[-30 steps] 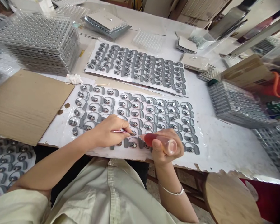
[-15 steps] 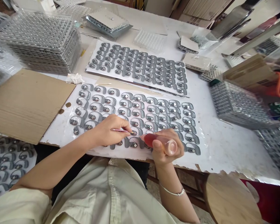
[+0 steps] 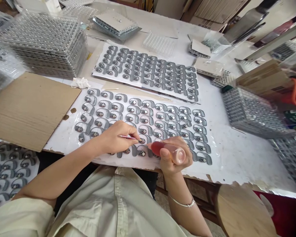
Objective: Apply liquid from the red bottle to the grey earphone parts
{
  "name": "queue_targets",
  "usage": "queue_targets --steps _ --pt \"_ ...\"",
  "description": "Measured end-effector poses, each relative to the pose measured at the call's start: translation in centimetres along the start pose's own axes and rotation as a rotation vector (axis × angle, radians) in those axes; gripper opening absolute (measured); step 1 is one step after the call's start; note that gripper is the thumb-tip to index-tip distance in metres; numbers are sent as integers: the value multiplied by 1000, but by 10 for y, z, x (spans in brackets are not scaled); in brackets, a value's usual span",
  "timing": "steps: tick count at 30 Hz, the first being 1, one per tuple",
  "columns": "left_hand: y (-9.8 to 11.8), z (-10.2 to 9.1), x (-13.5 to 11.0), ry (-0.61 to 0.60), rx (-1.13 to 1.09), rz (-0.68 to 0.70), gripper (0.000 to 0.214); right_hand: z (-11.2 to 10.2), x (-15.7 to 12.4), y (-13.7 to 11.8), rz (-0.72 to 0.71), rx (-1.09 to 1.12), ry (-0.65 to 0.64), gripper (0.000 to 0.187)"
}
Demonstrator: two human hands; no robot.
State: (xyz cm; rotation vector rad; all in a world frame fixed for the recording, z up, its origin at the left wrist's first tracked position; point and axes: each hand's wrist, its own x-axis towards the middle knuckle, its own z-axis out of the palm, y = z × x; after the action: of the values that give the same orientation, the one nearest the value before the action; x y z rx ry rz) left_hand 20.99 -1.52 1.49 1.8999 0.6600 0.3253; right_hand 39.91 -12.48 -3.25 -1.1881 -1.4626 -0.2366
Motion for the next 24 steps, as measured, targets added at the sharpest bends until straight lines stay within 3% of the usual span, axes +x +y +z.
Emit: queue_targets --steps 21,24 --pt "1 0 1 31 56 17 9 5 1 -3 18 29 -15 17" --pt "2 -1 -1 19 80 24 11 6 7 -1 52 59 136 22"
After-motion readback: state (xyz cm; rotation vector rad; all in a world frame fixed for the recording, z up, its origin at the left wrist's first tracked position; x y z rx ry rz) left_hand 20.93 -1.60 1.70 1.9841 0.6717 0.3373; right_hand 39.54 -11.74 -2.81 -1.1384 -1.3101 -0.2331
